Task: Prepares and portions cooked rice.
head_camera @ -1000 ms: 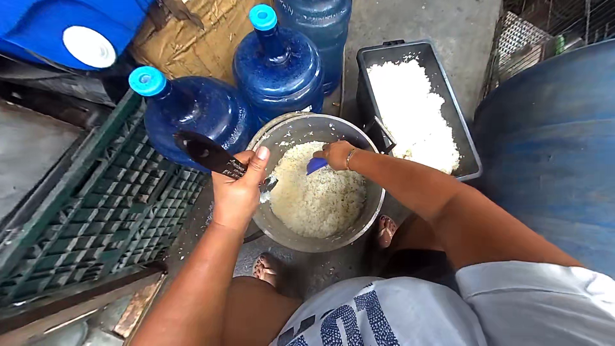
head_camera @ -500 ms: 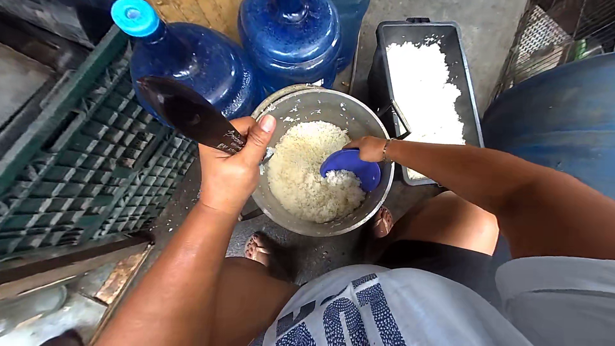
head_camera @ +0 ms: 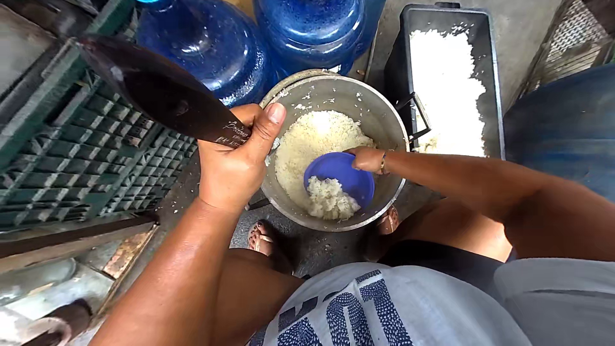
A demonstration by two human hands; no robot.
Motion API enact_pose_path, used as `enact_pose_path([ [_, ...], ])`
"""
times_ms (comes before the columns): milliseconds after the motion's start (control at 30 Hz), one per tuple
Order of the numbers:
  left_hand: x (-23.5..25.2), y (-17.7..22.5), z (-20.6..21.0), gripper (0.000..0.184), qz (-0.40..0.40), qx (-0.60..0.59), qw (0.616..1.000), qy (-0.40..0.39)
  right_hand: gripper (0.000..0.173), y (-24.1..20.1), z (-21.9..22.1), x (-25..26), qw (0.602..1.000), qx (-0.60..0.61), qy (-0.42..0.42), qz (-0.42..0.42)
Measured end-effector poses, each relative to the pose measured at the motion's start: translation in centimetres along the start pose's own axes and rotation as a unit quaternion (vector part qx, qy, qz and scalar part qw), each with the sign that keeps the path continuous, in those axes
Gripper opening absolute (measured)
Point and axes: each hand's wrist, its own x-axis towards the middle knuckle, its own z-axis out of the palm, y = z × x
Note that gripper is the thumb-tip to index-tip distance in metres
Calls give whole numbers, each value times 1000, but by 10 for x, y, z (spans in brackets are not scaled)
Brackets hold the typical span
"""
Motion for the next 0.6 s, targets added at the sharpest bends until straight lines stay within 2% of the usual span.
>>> enact_pose_path([
  [67,-1,-1,-2,26,1,0,1000,1,51,-3,20,8,999,42,5,26],
  [167,-1,0,-4,27,0,-2,1000,-2,49,-2,40,8,981,149,35,118],
  [233,-2,1,-6,27,-1,-3,1000,0,52,-3,37,2,975,179,40,123],
  [333,-3,3,-9,28,1,-11,1000,7,53,-8,7,0,994,86,70,24],
  [433,-4,4,-11,28,0,-18,1000,7,49,-21,-33,4,990,-98,78,-64],
  [533,-2,3,-11,28,0,-12,1000,1,53,-19,-46,10,964,-240,82,-74],
  [600,-2,2,-12,28,-1,-9,1000,1,55,-4,-40,19,967,-230,89,-56],
])
